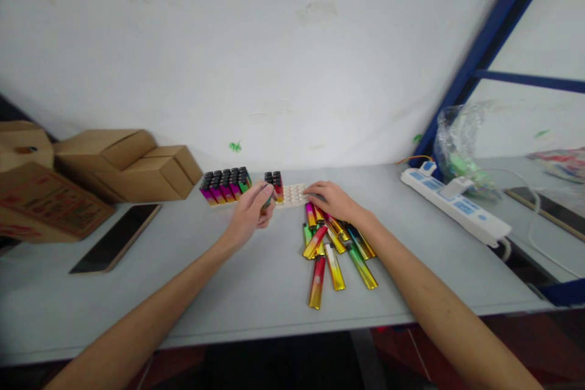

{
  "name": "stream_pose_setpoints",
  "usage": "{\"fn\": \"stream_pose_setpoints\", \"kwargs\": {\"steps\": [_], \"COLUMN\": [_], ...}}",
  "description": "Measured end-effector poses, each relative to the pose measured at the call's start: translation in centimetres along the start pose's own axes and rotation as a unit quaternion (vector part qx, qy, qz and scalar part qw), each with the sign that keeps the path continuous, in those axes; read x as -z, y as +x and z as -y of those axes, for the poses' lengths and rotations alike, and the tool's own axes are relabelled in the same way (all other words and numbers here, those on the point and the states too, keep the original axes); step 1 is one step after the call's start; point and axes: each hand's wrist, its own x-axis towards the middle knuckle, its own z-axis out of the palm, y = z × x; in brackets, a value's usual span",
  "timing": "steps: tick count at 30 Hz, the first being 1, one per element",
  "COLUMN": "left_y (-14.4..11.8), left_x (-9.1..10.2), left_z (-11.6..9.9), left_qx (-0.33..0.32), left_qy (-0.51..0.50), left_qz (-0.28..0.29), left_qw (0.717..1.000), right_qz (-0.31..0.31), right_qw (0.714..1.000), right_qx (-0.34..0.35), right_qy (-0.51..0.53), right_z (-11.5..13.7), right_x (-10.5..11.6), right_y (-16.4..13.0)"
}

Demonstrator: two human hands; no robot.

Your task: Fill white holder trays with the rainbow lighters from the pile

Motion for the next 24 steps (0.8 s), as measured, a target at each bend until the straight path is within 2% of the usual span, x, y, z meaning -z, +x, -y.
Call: {"fn": "stream_pose_setpoints", "kwargs": {"steps": [3,5,7,9,12,17,20,24], "left_y": [0.7,1.2,1.8,2.4,3.1,3.6,3.7,3.9], "left_x": [0.8,1.3,1.7,2.1,2.5,3.3,3.7,3.8], "left_z": [-0.6,-0.6,-0.8,-1.1,-1.6,-1.3,-0.5,0.0], "left_qx": [-0.058,-0.117,-0.174,-0.213,-0.230,-0.256,-0.266,-0.273], "left_qy": [-0.012,0.050,0.129,0.180,0.245,0.411,0.448,0.472], "left_qz": [-0.015,-0.054,-0.104,-0.119,-0.085,-0.048,-0.005,-0.004], "left_qw": [0.998,0.990,0.971,0.953,0.938,0.874,0.853,0.838], "right_qz": [0.003,0.003,0.000,-0.003,-0.004,0.000,0.002,0.006], "right_qw": [1.000,1.000,1.000,1.000,1.000,1.000,1.000,1.000], "right_qx": [-0.001,-0.002,-0.002,-0.001,0.004,0.013,0.011,0.011], "right_qy": [-0.002,-0.002,0.001,0.003,0.001,-0.007,-0.007,-0.014], "right_z": [0.0,-0.1,-0.2,-0.4,-0.4,-0.3,-0.3,-0.3], "right_x": [-0.1,-0.1,-0.3,-0.3,-0.4,-0.2,-0.2,-0.2], "right_y": [0.0,0.0,0.0,0.0,0.0,0.1,0.1,0.1]}}
